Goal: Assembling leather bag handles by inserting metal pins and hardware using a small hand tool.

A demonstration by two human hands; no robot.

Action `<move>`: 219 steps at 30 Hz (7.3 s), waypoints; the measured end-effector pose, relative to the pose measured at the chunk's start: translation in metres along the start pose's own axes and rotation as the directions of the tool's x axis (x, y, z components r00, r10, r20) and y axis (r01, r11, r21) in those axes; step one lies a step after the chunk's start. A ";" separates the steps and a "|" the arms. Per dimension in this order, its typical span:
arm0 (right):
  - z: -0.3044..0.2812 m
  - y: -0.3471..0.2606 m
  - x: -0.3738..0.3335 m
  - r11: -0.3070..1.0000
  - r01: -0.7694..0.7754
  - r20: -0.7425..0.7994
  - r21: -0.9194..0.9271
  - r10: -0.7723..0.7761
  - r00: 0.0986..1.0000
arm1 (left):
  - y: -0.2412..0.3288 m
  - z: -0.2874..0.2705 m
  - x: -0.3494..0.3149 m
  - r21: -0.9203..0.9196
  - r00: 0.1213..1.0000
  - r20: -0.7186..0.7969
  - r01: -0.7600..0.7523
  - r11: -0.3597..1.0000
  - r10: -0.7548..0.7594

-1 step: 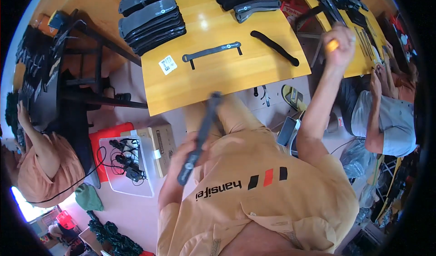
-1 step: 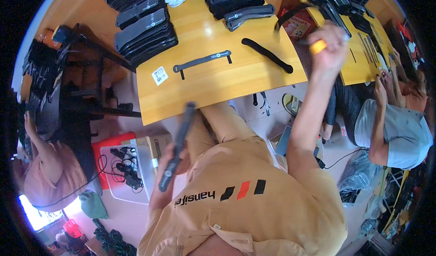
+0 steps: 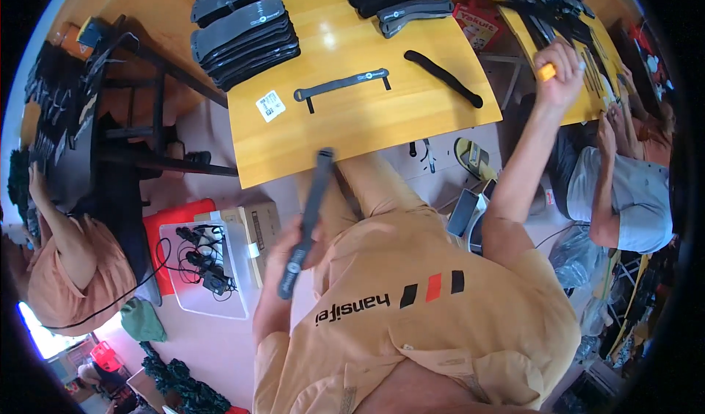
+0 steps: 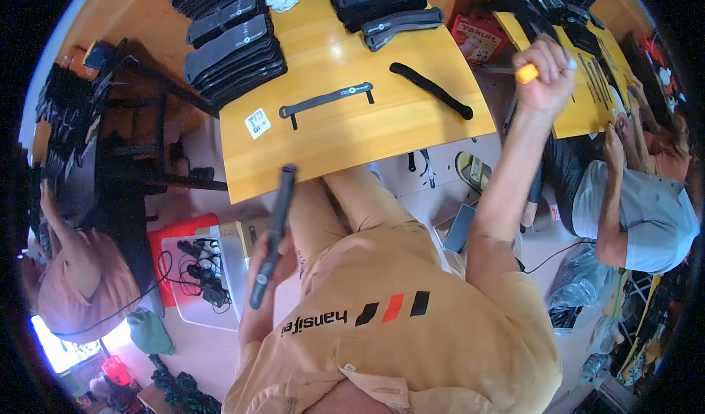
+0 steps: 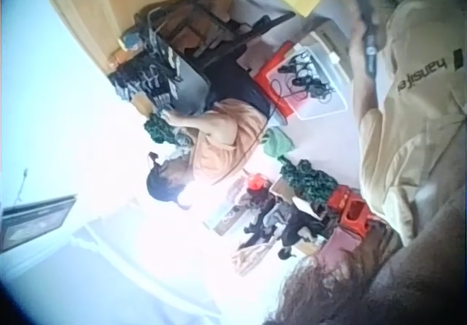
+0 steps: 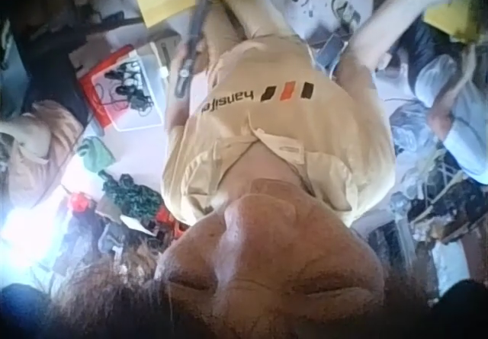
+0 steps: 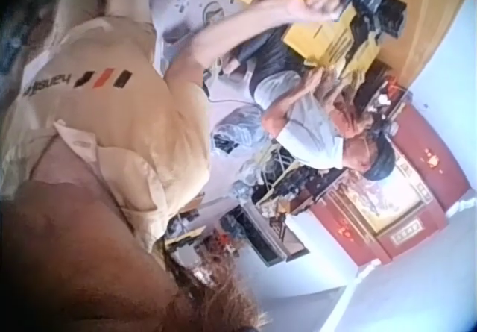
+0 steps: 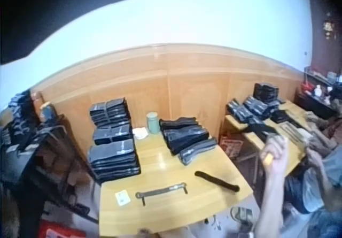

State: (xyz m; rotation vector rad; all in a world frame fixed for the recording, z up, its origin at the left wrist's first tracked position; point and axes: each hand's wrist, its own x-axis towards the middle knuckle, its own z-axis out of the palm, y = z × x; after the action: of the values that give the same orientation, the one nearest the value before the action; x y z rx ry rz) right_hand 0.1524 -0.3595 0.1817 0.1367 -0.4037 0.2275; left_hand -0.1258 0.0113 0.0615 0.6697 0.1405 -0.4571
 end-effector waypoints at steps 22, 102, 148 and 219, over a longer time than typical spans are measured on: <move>-0.013 0.090 -0.075 -0.655 0.117 0.024 -0.746 0.149 0.989 | 0.063 -0.065 0.089 0.929 0.198 -0.229 0.337 0.153 0.953; -0.194 0.117 -0.015 -0.533 -0.527 -0.539 -0.662 -0.150 0.829 | 0.086 -0.070 0.200 0.758 0.679 -0.483 0.007 0.652 0.553; -0.193 0.126 -0.005 -0.626 -0.565 -0.547 -0.538 -0.251 0.799 | 0.084 -0.071 0.204 0.785 0.639 -0.517 0.090 0.612 0.569; -0.114 0.177 -0.173 -0.340 -0.323 -0.428 -0.883 0.299 0.853 | 0.034 -0.071 0.087 0.905 0.402 -0.424 0.151 0.398 0.812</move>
State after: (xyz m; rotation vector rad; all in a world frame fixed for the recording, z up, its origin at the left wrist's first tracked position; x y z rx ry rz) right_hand -0.0034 -0.2015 0.0229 -1.7899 -0.4968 0.4065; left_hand -0.0315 0.0476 0.0019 1.9417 0.7473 0.4844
